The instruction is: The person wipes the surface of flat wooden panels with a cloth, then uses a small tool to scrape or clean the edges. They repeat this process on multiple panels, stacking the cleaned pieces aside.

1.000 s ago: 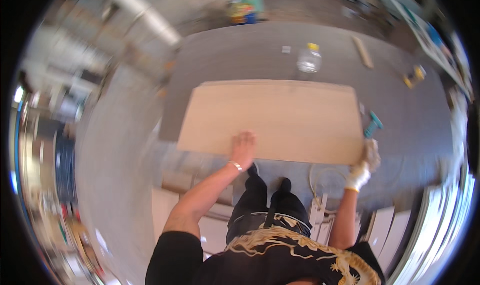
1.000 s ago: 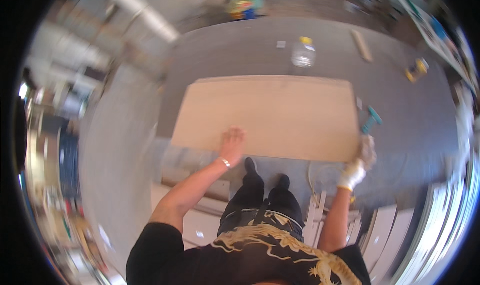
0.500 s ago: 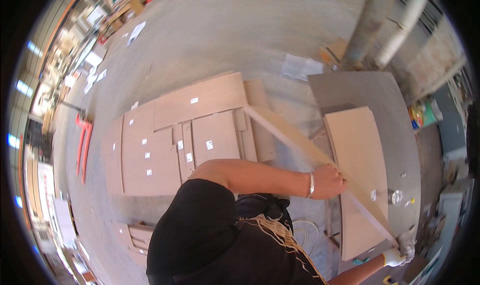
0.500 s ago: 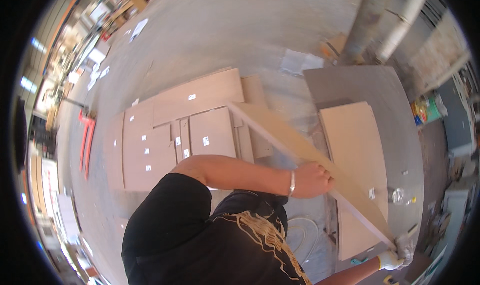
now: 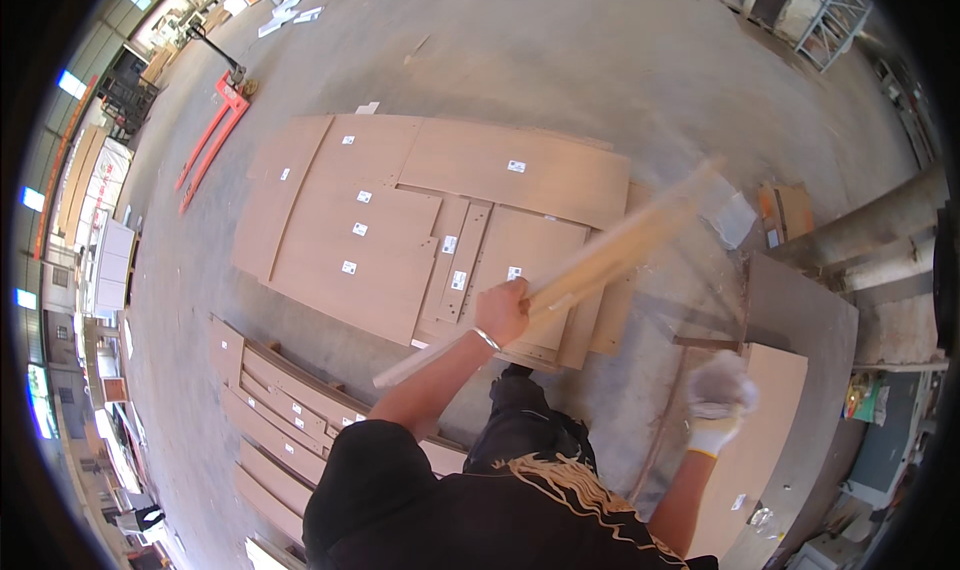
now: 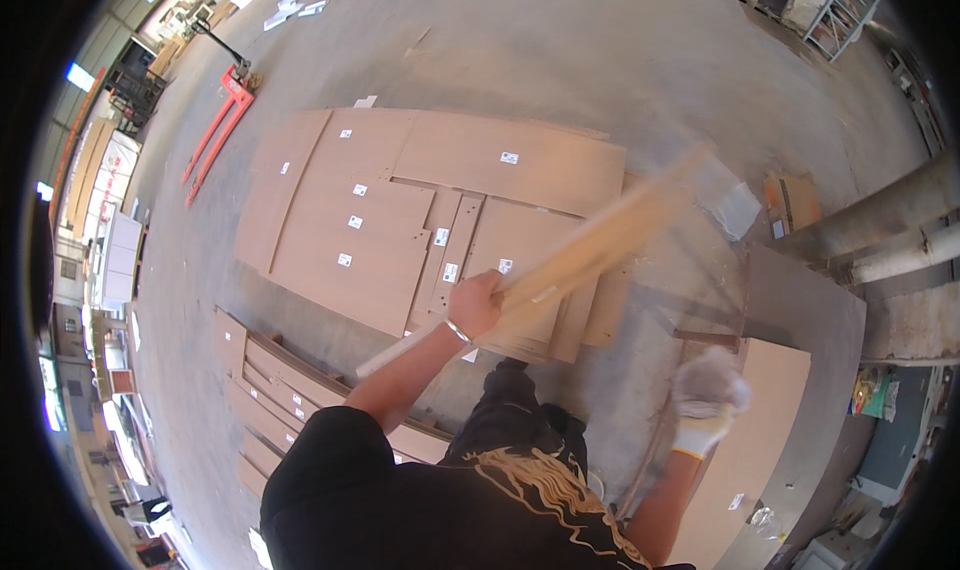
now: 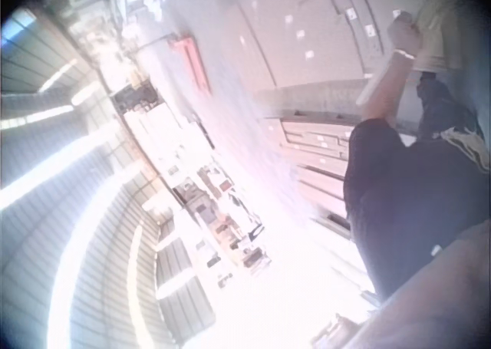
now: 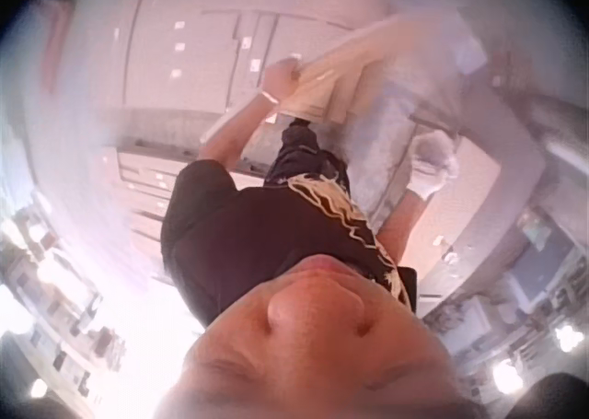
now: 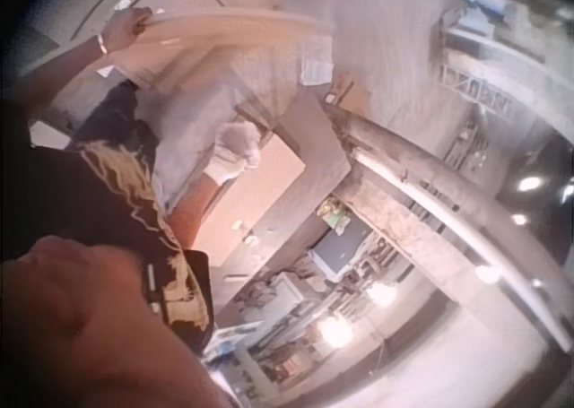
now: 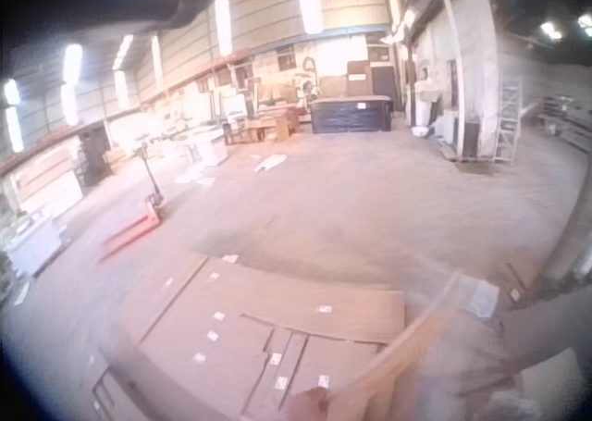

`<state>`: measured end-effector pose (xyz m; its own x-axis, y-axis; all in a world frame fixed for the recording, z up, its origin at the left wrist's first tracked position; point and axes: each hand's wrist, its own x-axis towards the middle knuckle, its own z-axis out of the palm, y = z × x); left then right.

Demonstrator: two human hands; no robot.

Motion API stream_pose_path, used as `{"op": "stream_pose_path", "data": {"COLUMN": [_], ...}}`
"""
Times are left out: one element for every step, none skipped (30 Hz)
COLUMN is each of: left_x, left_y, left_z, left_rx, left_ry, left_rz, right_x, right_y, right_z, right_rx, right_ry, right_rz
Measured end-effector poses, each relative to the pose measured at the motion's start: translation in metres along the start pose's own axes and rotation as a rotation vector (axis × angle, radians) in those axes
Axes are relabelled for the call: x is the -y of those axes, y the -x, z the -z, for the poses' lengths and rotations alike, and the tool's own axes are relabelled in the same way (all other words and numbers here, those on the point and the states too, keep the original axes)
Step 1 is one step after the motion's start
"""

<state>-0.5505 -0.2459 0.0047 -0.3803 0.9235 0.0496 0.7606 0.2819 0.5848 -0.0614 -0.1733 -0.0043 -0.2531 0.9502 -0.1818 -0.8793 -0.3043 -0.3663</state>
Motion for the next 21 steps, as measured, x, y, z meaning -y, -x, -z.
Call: {"op": "stream_pose_path", "data": {"left_x": [0.026,0.05,0.077,0.105,0.133,0.161,0.189,0.217,0.244,0.268,0.291,0.313,0.334,0.355,0.376,0.397,0.418,0.437,0.457,0.475,0.492], "left_y": [-0.007,-0.017,-0.031,-0.044,-0.055,-0.062,-0.07,-0.076,-0.08,-0.088,-0.094,-0.101,-0.107,-0.113,-0.123,-0.13,-0.136,-0.141,-0.145,-0.149,-0.153], "left_z": [-0.004,-0.007,-0.01,-0.01,-0.008,-0.006,-0.002,0.005,0.013,0.021,0.029,0.037,0.047,0.059,0.07,0.08,0.089,0.097,0.104,0.11,0.114], "left_rx": [-0.06,-0.056,-0.052,-0.056,-0.106,-0.156,-0.196,-0.204,-0.256,-0.267,-0.297,-0.291,-0.286,-0.274,-0.286,-0.287,-0.314,-0.297,-0.28,-0.223,-0.246], "left_ry": [0.0,-0.039,-0.079,-0.151,-0.123,-0.132,-0.086,-0.052,-0.059,-0.055,-0.101,-0.144,-0.129,-0.131,-0.115,-0.145,-0.099,-0.1,-0.089,-0.116,-0.116], "left_rz": [0.057,0.162,0.268,0.363,0.417,0.461,0.494,0.553,0.524,0.546,0.55,0.583,0.613,0.64,0.639,0.652,0.632,0.66,0.67,0.698,0.712], "right_x": [-0.035,-0.064,-0.088,-0.107,-0.119,-0.127,-0.132,-0.134,-0.133,-0.132,-0.131,-0.131,-0.132,-0.134,-0.137,-0.14,-0.145,-0.149,-0.153,-0.156,-0.159], "right_y": [0.004,0.006,0.009,0.016,0.023,0.03,0.038,0.045,0.052,0.057,0.062,0.066,0.068,0.07,0.07,0.07,0.068,0.067,0.064,0.063,0.061], "right_z": [0.007,0.013,0.018,0.021,0.023,0.025,0.025,0.026,0.027,0.028,0.03,0.032,0.035,0.037,0.039,0.04,0.04,0.038,0.036,0.031,0.026], "right_rx": [-0.511,-0.709,-0.762,-0.749,-0.72,-0.78,-0.761,-0.776,-0.732,-0.715,-0.762,-0.746,-0.783,-0.826,-0.821,-0.821,-0.877,-0.841,-0.857,-0.885,-0.884], "right_ry": [0.147,0.224,0.213,0.226,0.199,0.248,0.276,0.342,0.317,0.334,0.345,0.402,0.454,0.535,0.51,0.521,0.541,0.565,0.594,0.585,0.666], "right_rz": [0.02,0.019,-0.022,-0.108,-0.192,-0.191,-0.196,-0.199,-0.205,-0.206,-0.197,-0.205,-0.203,-0.198,-0.21,-0.226,-0.223,-0.242,-0.234,-0.21,-0.243]}}
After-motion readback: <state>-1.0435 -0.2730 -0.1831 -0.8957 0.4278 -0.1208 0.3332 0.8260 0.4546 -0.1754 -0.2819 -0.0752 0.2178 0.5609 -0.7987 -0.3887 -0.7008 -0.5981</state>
